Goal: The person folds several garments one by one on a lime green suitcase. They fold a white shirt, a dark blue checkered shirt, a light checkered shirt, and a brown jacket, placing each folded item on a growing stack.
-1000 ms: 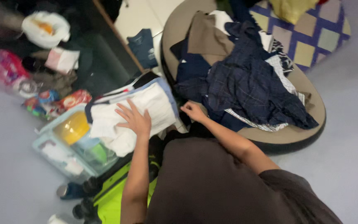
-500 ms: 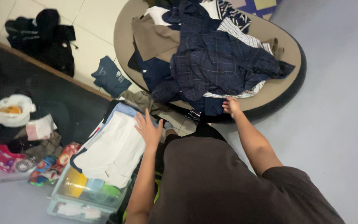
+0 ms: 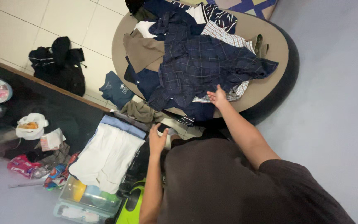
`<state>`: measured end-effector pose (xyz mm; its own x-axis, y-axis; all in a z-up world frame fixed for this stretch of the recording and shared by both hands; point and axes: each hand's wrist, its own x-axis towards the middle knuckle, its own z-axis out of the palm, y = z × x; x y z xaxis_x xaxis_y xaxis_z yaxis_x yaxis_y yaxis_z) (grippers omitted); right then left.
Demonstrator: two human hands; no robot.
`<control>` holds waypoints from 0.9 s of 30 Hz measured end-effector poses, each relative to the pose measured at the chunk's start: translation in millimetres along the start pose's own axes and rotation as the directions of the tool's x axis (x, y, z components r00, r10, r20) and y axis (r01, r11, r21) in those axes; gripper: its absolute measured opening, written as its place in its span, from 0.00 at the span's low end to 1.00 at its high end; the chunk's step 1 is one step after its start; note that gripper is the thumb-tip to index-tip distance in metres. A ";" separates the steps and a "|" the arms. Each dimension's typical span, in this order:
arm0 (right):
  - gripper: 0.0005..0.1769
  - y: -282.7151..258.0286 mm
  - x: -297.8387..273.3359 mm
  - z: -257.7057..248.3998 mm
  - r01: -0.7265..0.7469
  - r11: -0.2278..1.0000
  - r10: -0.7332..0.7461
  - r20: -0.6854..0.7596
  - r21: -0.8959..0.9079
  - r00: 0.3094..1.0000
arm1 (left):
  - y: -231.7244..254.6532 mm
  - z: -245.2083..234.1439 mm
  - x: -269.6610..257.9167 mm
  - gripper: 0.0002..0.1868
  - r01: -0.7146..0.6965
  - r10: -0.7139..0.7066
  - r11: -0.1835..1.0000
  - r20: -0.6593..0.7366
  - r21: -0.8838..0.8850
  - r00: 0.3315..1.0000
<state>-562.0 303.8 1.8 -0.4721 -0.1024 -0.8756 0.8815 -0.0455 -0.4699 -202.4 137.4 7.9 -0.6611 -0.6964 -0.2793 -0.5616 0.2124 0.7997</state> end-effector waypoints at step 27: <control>0.49 -12.4 -117.4 -9.0 0.870 0.357 0.047 0.937 -0.339 0.346 | 169.4 -10.5 -50.3 0.32 -0.145 -0.073 0.751 -0.300 -0.644 0.951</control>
<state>-517.6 325.3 109.4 -0.1147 -0.9687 -0.2204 -0.0987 0.2318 -0.9677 -259.1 201.2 163.1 -0.4386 -0.8834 -0.1651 -0.0052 -0.1812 0.9834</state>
